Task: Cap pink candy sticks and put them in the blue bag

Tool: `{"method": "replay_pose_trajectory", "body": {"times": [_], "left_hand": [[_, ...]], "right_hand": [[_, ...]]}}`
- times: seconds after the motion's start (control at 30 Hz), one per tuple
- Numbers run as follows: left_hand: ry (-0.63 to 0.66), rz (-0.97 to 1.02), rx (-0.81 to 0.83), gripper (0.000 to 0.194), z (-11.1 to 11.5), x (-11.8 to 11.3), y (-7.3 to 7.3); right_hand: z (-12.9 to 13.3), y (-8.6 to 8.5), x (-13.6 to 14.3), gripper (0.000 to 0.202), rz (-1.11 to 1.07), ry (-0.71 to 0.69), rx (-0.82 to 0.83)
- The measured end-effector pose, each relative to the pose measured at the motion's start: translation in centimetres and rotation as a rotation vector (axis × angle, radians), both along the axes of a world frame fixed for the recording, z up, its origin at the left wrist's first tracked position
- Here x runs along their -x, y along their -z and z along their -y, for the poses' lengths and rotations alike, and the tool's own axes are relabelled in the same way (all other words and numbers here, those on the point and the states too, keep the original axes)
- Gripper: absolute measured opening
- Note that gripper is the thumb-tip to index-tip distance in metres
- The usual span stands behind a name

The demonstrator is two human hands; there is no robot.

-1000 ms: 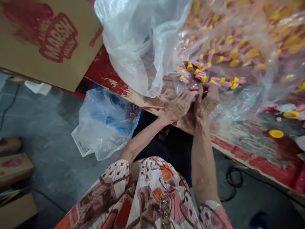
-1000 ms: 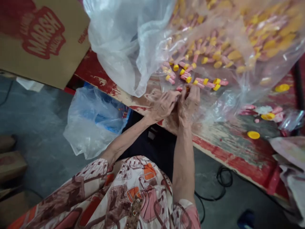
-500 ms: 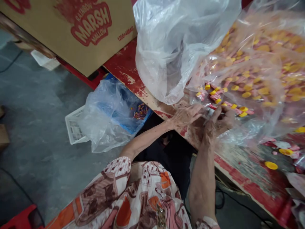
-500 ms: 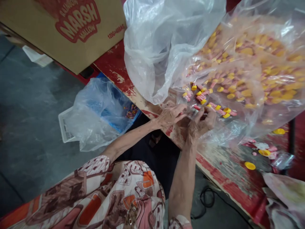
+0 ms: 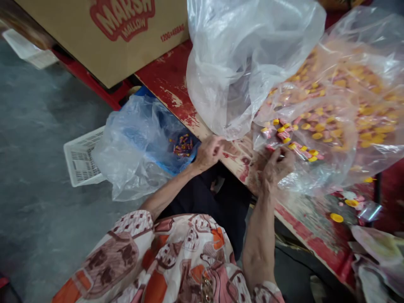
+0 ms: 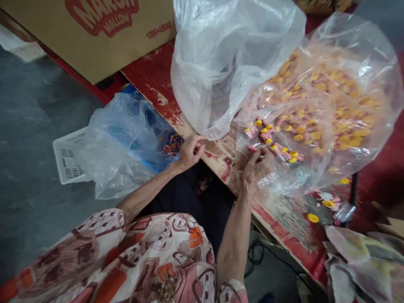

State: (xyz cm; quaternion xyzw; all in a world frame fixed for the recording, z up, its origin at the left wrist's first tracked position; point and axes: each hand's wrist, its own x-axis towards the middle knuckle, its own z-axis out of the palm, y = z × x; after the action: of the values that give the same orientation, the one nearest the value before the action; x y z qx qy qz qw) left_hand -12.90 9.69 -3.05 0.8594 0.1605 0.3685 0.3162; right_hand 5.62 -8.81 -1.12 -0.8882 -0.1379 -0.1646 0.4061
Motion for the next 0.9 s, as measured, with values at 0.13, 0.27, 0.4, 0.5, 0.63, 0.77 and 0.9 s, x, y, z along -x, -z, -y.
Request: {"method": "replay_pose_trajectory", "body": {"times": [0.13,0.27,0.4,0.5,0.63,0.77,0.9], "left_hand": [[-0.349,-0.007,0.094,0.023,-4.5,6.7,2.3],[-0.503,-0.093,0.068,0.032,-7.4,11.2,3.0],[-0.470,0.019,0.023,0.030,-6.1,9.9,1.1],[-0.262,0.049,-0.036,0.024,-2.9,4.5,-1.0],[0.154,-0.158,-0.090,0.029,2.4,-5.2,-2.4],[0.429,-0.335,-0.130,0.033,7.4,-12.6,-2.6],[0.382,-0.167,-0.111,0.035,10.3,-17.5,-2.5]], "right_hand": [[-0.2,-0.1,0.5,0.029,-0.006,0.000,-0.008],[-0.2,0.1,0.7,0.032,0.005,-0.015,0.005],[-0.1,0.5,0.5,0.031,-0.052,-0.135,0.007],[0.2,0.5,0.3,0.038,-0.112,-0.071,-0.107],[0.9,0.8,-0.2,0.049,-0.135,0.201,-0.296],[1.7,1.2,-1.0,0.056,-0.179,0.379,-0.419],[2.0,2.0,-1.5,0.063,-0.153,0.423,-0.473]]}}
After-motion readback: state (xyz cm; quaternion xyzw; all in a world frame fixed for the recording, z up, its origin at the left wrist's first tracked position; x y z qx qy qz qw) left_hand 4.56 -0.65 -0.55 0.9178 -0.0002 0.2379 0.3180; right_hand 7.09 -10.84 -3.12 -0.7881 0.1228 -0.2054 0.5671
